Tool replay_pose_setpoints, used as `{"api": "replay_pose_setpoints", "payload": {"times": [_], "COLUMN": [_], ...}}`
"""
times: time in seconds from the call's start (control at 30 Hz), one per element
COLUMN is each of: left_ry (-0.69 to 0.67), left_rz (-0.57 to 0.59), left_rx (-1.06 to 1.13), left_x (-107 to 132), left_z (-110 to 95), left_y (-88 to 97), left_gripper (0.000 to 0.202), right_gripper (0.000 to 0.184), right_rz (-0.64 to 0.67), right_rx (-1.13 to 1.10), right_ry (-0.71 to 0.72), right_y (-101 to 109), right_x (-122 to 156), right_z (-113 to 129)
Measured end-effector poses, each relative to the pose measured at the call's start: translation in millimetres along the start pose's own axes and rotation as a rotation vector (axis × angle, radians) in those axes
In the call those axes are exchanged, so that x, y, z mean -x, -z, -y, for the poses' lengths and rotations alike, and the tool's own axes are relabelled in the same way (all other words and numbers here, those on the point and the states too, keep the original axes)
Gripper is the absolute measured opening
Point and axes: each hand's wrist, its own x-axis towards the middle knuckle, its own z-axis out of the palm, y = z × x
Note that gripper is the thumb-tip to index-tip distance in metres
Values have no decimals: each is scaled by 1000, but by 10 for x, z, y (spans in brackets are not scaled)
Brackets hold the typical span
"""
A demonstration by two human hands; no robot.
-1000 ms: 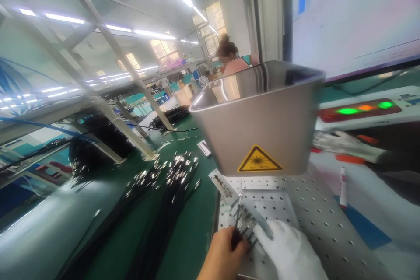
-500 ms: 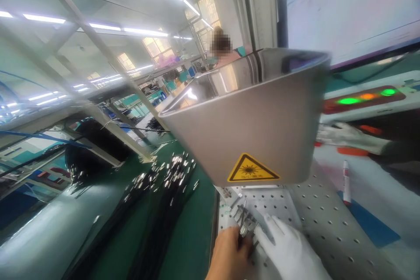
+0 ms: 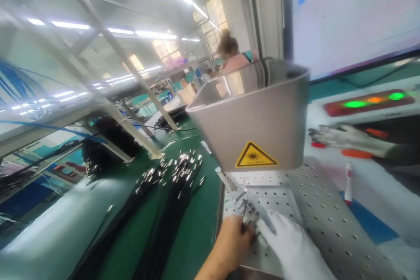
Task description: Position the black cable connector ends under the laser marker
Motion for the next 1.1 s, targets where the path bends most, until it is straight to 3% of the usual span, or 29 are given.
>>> {"api": "replay_pose_setpoints", "payload": {"times": [0.2,0.37,0.53,0.7,0.97,1.1], "left_ry": [-25,16,74,114,121,117], "left_rz": [-205,-160,-232,-199,-214,-201], "left_rx": [-39,235,287,265,-20,-34], "left_x": [87,117,-14,-41,5,-34], "left_z": [0,164,319,167,-40,-55], "left_y": [167,191,55,16,43,47], "left_gripper": [27,19,19,21,31,33], "right_gripper": [22,19,23,25,19,38], "right_rz": [-30,-54,-58,-27,-15,-30], "right_rx": [25,35,71,56,5,43], "right_ry": [-30,-41,-35,161,24,136], "right_y": [10,-53,-97,-2,91,25], "right_x": [-11,-5,11,22,-9,13], "right_z": [3,-7,-10,-29,6,-3]}}
